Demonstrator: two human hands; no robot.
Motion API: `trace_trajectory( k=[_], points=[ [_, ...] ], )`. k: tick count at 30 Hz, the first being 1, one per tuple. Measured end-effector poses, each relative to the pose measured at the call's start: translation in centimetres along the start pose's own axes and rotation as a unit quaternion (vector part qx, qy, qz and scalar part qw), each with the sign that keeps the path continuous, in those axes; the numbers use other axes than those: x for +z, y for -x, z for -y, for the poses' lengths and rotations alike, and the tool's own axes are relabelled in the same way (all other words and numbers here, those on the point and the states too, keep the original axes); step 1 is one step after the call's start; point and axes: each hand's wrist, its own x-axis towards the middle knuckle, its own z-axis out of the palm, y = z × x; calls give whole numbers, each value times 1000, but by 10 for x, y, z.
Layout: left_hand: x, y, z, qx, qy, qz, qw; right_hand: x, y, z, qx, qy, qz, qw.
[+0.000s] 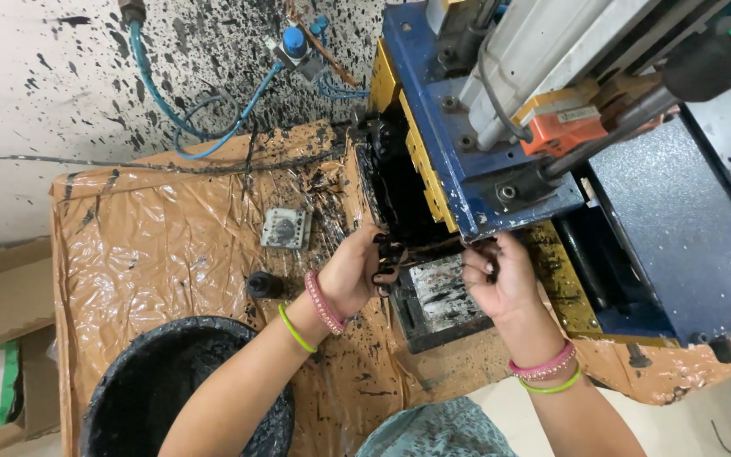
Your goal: Operating a machine and applying a black substance to plastic components in a manufacturing workshop.
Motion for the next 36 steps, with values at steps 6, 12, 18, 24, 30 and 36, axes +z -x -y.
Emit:
trace_trajectory(
  k=[6,12,18,24,30,36],
  points=[
    [-22,-5,10,-3,53,35,998,-15,-10,-5,40,-128,41,990],
    [-5,0,-10,12,-82,-36,996,-6,-1,-4,28,-31,-7,999],
    [-16,5,-17,36,-90,-37,995,-16,-20,-12,26,28,-40,998],
    [-51,5,-2,52,-33,17,998,-9,-15,-8,59,-63,12,996],
    [-28,30,-4,27,0,11,1000,0,-3,-13,15,-163,8,986],
    [-36,28,20,26,36,23,999,-3,-3,-12,46,-247,88,964]
  ],
)
